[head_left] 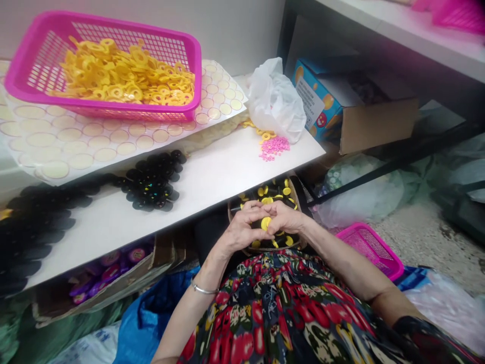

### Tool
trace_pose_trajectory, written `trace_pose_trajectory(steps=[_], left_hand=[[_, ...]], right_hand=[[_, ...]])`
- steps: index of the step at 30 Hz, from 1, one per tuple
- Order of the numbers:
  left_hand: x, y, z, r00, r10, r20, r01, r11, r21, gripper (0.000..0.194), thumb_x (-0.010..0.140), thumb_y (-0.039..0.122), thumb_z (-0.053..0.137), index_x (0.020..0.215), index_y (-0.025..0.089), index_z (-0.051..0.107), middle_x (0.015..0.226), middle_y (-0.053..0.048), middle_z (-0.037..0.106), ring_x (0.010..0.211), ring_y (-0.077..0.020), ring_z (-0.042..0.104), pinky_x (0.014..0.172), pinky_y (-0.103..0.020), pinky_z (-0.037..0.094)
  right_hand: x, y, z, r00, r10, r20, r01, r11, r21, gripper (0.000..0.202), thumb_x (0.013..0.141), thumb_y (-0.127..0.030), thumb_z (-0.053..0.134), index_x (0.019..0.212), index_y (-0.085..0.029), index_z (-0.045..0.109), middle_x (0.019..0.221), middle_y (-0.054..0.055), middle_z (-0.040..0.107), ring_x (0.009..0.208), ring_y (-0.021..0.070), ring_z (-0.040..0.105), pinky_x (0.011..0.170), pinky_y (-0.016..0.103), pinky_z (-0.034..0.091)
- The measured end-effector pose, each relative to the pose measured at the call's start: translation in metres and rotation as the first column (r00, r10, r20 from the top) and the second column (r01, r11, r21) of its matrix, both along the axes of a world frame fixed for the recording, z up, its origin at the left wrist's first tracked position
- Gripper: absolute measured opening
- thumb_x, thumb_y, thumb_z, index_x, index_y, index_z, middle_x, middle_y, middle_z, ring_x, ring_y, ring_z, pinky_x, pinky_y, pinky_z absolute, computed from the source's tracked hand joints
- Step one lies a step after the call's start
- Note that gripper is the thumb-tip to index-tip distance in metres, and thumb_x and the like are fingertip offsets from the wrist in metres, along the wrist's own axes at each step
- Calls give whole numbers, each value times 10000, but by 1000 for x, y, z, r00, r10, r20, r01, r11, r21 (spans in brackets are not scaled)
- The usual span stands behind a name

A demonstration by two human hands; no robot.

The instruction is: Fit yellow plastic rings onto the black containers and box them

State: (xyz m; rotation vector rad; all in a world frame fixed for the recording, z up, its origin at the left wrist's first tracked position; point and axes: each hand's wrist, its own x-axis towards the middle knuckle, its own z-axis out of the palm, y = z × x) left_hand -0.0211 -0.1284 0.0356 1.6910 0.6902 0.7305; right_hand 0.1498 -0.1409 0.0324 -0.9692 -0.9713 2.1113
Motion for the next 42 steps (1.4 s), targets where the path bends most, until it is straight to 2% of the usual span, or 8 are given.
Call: trace_pose_trajectory(steps=[7, 11, 14, 20, 24, 30, 37, 42], left_hand=[[1, -32, -27, 1000, 8, 11, -8, 1000, 25, 360, 564, 336, 789, 893, 203, 723, 821, -76, 675, 1019, -251, 494, 916, -410, 400], [-4, -48, -39, 999, 29, -31, -29, 999, 14, 350, 545, 358, 794, 840, 186, 722, 836, -86, 667, 1021, -258, 487, 882, -396, 425], [-8, -50, -36, 999, 14, -51, -11, 999, 53, 348, 538, 329, 803, 843, 187, 716, 820, -84, 665, 1014, -258, 482, 869, -388, 430], [-10, -38, -29, 994, 101, 30, -100, 995, -18, 347, 510, 335, 815, 805, 178, 721, 822, -88, 646, 1015, -258, 498, 887, -402, 428], [-8, -33, -37, 987, 135, 83, -130, 989, -67, 375, 494, 325, 823, 820, 171, 720, 817, -85, 646, 1043, -248, 489, 917, -403, 415], [-3, -33, -38, 991, 99, 86, -100, 995, 6, 392, 501, 330, 821, 834, 156, 710, 798, -81, 653, 1045, -249, 479, 922, -424, 405], [-4, -28, -30, 990, 126, 69, -133, 985, 110, 351, 538, 345, 801, 820, 159, 701, 814, -86, 652, 997, -245, 498, 850, -386, 447], [0, -22, -29, 999, 44, -16, -39, 969, 243, 339, 538, 322, 806, 817, 160, 702, 768, -75, 665, 937, -242, 501, 877, -417, 417]], right_hand=[[-11, -43, -35, 984, -175, -25, 172, 981, -90, 257, 468, -174, 722, 714, -115, 678, 616, -28, 555, 519, 70, 453, 455, 177, 348], [-14, -51, -42, 998, -38, -50, 30, 988, -148, 299, 483, -167, 718, 776, -116, 687, 668, -14, 590, 548, 76, 489, 491, 180, 380], [-15, -47, -35, 994, 82, -78, -90, 990, -107, 371, 460, -150, 737, 826, -117, 692, 725, -11, 613, 614, 93, 526, 544, 191, 411], [-19, -40, -33, 992, -85, -94, 78, 994, -75, 267, 496, -135, 719, 759, -110, 680, 655, -30, 567, 551, 63, 469, 489, 162, 364], [-15, -37, -35, 989, -73, -127, 60, 993, -102, 332, 496, -106, 712, 825, -121, 672, 699, -28, 560, 596, 67, 476, 500, 155, 372], [-15, -34, -32, 986, -89, -144, 73, 991, -108, 374, 461, -72, 729, 827, -130, 676, 824, -3, 599, 732, 102, 535, 587, 179, 419], [-20, -31, -42, 983, -150, -104, 143, 987, -73, 328, 459, -97, 737, 783, -104, 681, 682, -24, 590, 567, 62, 473, 482, 165, 341], [-16, -22, -37, 994, 31, -106, -40, 995, -90, 543, 448, -94, 747, 981, -138, 655, 854, 11, 637, 671, 102, 562, 543, 184, 425]])
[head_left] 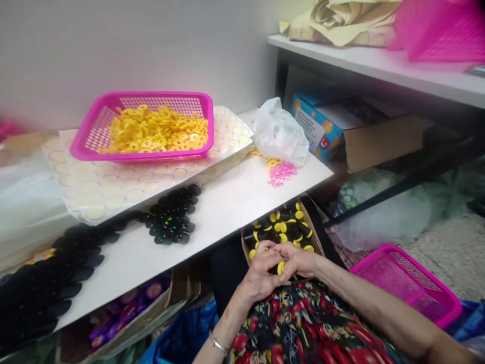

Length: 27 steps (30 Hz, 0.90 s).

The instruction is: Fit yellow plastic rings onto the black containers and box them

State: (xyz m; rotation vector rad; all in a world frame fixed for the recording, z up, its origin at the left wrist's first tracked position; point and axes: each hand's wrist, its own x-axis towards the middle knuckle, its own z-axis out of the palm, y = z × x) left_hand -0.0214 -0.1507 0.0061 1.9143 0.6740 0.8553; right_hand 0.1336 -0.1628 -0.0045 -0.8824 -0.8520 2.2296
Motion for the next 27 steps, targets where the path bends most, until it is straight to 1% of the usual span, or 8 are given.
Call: trace_pose_trajectory(steps=[4, 7, 10, 14, 17, 20, 23, 27], left_hand=[[2, 0, -2, 999, 30, 17, -29, 998, -61, 255, 581, 260, 776, 809, 169, 707, 793, -76, 657, 1014, -253, 476, 874, -411, 424], [2, 0, -9, 996, 54, 75, -40, 984, -174, 338, 528, 286, 808, 833, 175, 712, 853, -83, 666, 1048, -253, 475, 897, -409, 421], [2, -2, -13, 993, 83, 81, -60, 966, -252, 383, 501, 315, 821, 844, 181, 717, 864, -84, 666, 1069, -257, 475, 922, -419, 410], [1, -2, -8, 990, 110, 92, -84, 964, -251, 349, 512, 305, 817, 823, 176, 723, 843, -87, 666, 1053, -258, 475, 907, -417, 420], [1, -1, -3, 990, 93, 107, -66, 970, -233, 356, 510, 310, 818, 827, 179, 726, 844, -90, 665, 1046, -257, 477, 909, -420, 419], [-1, -1, -1, 991, 77, 113, -44, 962, -268, 390, 496, 297, 827, 853, 178, 725, 857, -95, 657, 1065, -262, 474, 917, -425, 414], [-2, -1, -5, 989, 63, 133, -18, 948, -317, 396, 497, 274, 829, 865, 174, 723, 881, -96, 647, 1064, -256, 474, 936, -430, 400], [-3, 0, -17, 974, 120, 191, -21, 890, -456, 406, 481, 243, 836, 867, 174, 727, 941, -96, 626, 1080, -251, 478, 964, -416, 379]], right_hand=[[6, -1, 12, 999, 16, 48, -18, 999, 39, 627, 407, -49, 762, 1016, -139, 641, 861, -3, 637, 685, 100, 567, 559, 180, 446], [11, -2, 12, 999, -10, -35, 10, 1000, 15, 648, 404, -25, 762, 1030, -137, 632, 938, 5, 628, 814, 115, 573, 643, 179, 461], [14, -3, 11, 995, -15, -95, 12, 999, -33, 615, 455, -24, 751, 1046, -128, 616, 922, 7, 618, 805, 100, 570, 641, 163, 462], [14, -4, 13, 994, -2, -107, -1, 1000, -31, 573, 499, -25, 747, 1043, -124, 600, 908, 5, 602, 745, 83, 575, 593, 147, 480], [17, -4, 12, 981, 37, -190, -44, 998, -34, 744, 450, -28, 792, 1134, -176, 538, 991, 12, 594, 778, 106, 598, 636, 206, 531], [20, -4, 10, 956, 63, -287, -93, 991, -94, 687, 562, -256, 811, 1166, -166, 496, 1032, 57, 592, 819, 160, 622, 677, 331, 563], [17, -2, 7, 965, -41, -259, -19, 974, -227, 470, 778, -505, 584, 1022, -104, 547, 876, 65, 622, 734, 146, 631, 639, 319, 564], [9, 2, 5, 976, -168, -135, 111, 929, -353, 474, 871, -547, 386, 877, -108, 566, 725, 50, 637, 625, 120, 619, 569, 264, 548]])
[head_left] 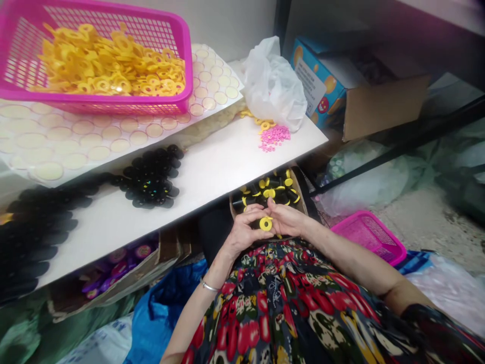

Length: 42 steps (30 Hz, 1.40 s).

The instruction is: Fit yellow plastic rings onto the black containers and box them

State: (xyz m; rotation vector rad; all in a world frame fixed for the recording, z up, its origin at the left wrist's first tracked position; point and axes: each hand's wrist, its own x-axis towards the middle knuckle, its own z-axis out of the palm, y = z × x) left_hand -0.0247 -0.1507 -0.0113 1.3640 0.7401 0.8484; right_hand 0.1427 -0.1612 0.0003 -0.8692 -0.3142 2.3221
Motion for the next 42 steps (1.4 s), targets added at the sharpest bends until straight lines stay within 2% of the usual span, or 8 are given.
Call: trace_pose_trajectory(steps=[5, 10, 16, 22, 29, 34, 37, 42], left_hand=[[-6, 3, -8, 972, 196, 133, -169, 967, -191, 397, 499, 202, 823, 881, 175, 717, 902, -65, 636, 934, -194, 548, 898, -358, 420], [-13, 5, -1, 955, 234, 181, -171, 935, -310, 407, 528, 247, 808, 917, 183, 708, 878, -53, 663, 823, -167, 585, 806, -327, 457], [-11, 9, 9, 988, 154, -20, -153, 987, 42, 405, 482, 284, 835, 858, 174, 730, 902, -90, 650, 1023, -243, 517, 944, -415, 392], [-8, 9, 22, 992, 9, -125, 22, 970, 242, 377, 551, 326, 800, 887, 178, 716, 823, -85, 669, 1114, -259, 446, 966, -446, 368], [13, -31, 24, 973, -111, -202, 186, 896, 403, 221, 681, 303, 712, 862, 178, 689, 773, -61, 671, 962, -233, 530, 986, -442, 337], [28, -53, 11, 950, -150, -275, 253, 886, 389, 209, 743, 337, 640, 881, 183, 667, 871, -79, 678, 1104, -265, 469, 1018, -445, 289], [34, -51, 10, 948, -152, -280, 262, 871, 415, 193, 749, 355, 630, 825, 182, 667, 846, -77, 672, 1107, -267, 468, 1048, -463, 237], [38, -40, 6, 991, -98, -94, 121, 951, 285, 288, 638, 347, 742, 850, 161, 689, 805, -72, 664, 983, -226, 550, 993, -420, 358]], right_hand=[[9, 7, 1, 962, -145, 232, 126, 987, 95, 437, 859, -505, 462, 840, -89, 590, 697, 95, 663, 626, 151, 645, 598, 290, 549], [17, 12, 10, 914, -291, 284, 217, 940, 264, 248, 743, -334, 680, 834, -112, 615, 730, 60, 664, 597, 103, 620, 530, 190, 508], [3, 14, 27, 930, -107, 352, -12, 947, 320, 310, 700, -381, 697, 848, -118, 625, 772, 36, 636, 666, 112, 609, 560, 231, 533], [1, 21, 32, 919, 93, 382, -229, 916, 328, 353, 512, -183, 790, 808, -119, 609, 689, -27, 606, 616, 85, 560, 588, 223, 477], [22, -20, 28, 846, 305, 438, -467, 820, 331, 392, 528, -212, 774, 886, -114, 648, 714, -40, 585, 627, 90, 515, 574, 207, 404], [38, -53, 31, 865, 213, 455, -400, 841, 365, 380, 639, -230, 703, 1003, -154, 624, 902, 5, 604, 857, 160, 543, 733, 261, 427], [42, -57, 27, 860, 158, 485, -372, 846, 382, 356, 633, -254, 706, 967, -146, 643, 870, 15, 612, 835, 176, 548, 709, 267, 430], [36, -49, 5, 917, -22, 397, -146, 911, 386, 346, 587, -267, 735, 896, -130, 658, 802, 13, 617, 728, 142, 546, 639, 246, 421]])
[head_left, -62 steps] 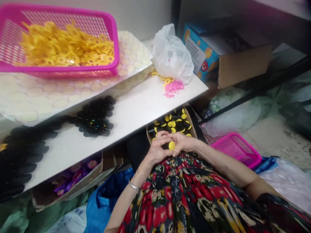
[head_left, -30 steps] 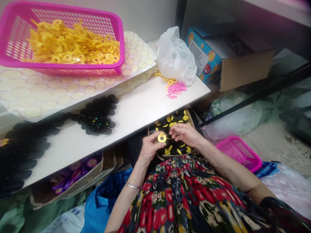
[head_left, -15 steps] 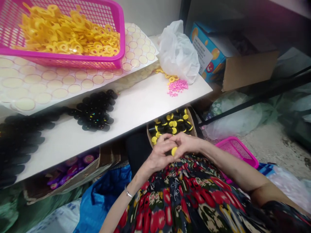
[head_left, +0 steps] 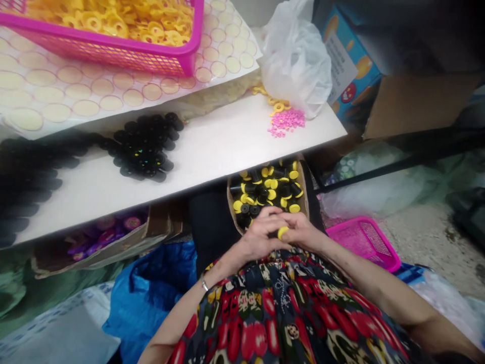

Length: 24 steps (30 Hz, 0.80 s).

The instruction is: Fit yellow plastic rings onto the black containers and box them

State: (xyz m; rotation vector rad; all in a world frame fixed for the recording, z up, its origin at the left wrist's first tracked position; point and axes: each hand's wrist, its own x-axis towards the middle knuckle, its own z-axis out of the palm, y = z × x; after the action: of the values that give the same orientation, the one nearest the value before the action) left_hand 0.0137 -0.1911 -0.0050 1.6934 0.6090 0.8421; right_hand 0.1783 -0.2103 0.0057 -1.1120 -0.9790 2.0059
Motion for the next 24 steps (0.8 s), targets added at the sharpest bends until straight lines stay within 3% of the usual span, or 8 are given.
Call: trace_pose_trajectory(steps=[4, 9, 13, 17, 20, 24], left_hand=[[0, 2, -6, 978, 190, 84, -177, 974, -140, 508, 529, 310, 813, 995, 160, 677, 1025, -108, 631, 1087, -253, 518, 950, -422, 418], [5, -4, 8, 972, 210, 102, -202, 976, -80, 376, 571, 294, 791, 904, 145, 702, 952, -104, 661, 1025, -250, 555, 931, -434, 437], [10, -11, 20, 977, 172, 123, -163, 984, -77, 549, 461, 275, 843, 972, 154, 684, 985, -91, 652, 994, -239, 568, 935, -424, 440], [9, -16, 22, 957, 176, 231, -115, 961, -252, 713, 413, 218, 862, 1087, 178, 634, 1034, -77, 618, 1000, -230, 569, 927, -386, 448], [5, -18, 26, 952, 193, 239, -101, 932, -349, 505, 561, 224, 800, 1042, 173, 654, 1004, -70, 613, 960, -205, 586, 881, -352, 466], [-2, -19, 32, 978, 183, 96, -154, 956, -252, 275, 642, 256, 745, 893, 150, 710, 930, -76, 632, 896, -191, 587, 850, -335, 461]], right_hand=[[-12, 5, -2, 978, -160, -134, 157, 987, -30, 467, 511, -194, 776, 958, -159, 644, 999, 47, 636, 902, 176, 574, 785, 294, 448], [-11, -7, 14, 958, -163, -236, 159, 987, -37, 570, 475, -149, 790, 1020, -173, 622, 1129, 64, 603, 1058, 210, 537, 878, 320, 454], [1, -18, 16, 947, -163, -277, 148, 986, -74, 512, 526, -229, 799, 999, -158, 617, 940, 56, 642, 838, 172, 601, 699, 285, 518], [6, -22, 8, 896, -247, -370, 222, 969, -109, 493, 548, -331, 806, 965, -148, 618, 763, 32, 633, 614, 141, 595, 519, 264, 516], [3, -24, 1, 854, -289, -432, 250, 957, -147, 459, 543, -382, 809, 897, -151, 628, 755, 24, 640, 586, 135, 600, 525, 275, 536], [-2, -28, -4, 870, -210, -446, 155, 975, -158, 378, 606, -424, 771, 826, -155, 622, 699, 11, 634, 615, 127, 616, 569, 254, 555]])
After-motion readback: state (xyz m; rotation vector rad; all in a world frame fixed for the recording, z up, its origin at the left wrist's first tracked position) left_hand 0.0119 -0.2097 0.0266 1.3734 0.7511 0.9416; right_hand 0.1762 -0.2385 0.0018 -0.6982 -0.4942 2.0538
